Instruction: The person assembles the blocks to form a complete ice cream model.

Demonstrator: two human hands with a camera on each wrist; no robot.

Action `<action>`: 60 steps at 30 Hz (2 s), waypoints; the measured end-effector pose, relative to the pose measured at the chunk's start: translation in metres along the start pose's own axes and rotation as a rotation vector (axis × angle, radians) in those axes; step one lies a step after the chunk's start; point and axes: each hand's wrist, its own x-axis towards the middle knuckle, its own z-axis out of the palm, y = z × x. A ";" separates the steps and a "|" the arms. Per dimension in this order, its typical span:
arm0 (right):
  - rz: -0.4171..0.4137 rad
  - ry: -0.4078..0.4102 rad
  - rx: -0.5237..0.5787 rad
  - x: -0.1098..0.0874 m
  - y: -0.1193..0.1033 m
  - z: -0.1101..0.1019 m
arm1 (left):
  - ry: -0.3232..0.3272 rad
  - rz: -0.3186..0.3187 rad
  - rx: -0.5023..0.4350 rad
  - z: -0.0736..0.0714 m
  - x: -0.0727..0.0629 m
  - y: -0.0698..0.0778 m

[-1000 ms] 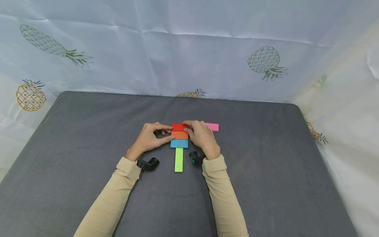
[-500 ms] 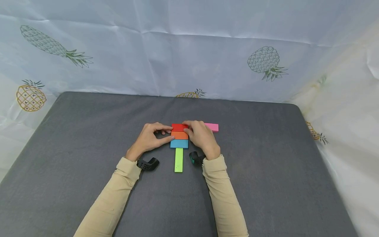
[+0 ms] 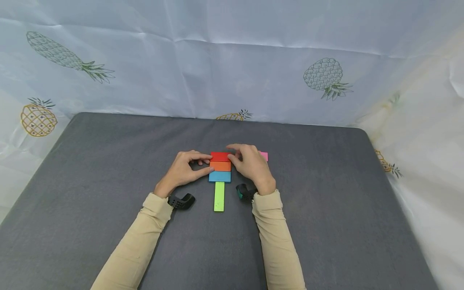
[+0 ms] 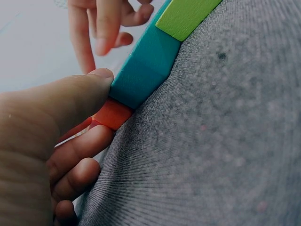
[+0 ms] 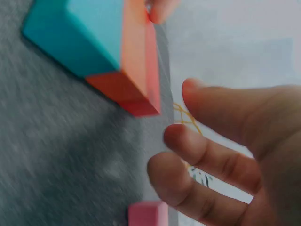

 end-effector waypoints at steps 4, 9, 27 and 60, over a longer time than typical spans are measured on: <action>0.003 0.042 0.001 -0.002 0.006 -0.007 | 0.001 0.006 0.001 0.000 0.000 0.000; -0.006 0.080 0.019 -0.005 0.013 -0.015 | -0.003 -0.001 -0.012 0.000 0.000 0.000; 0.026 0.096 0.051 -0.018 0.044 -0.036 | 0.006 0.000 -0.007 0.000 -0.001 -0.001; 0.120 -0.001 0.011 -0.029 0.065 -0.045 | 0.003 -0.005 0.006 0.000 0.000 -0.001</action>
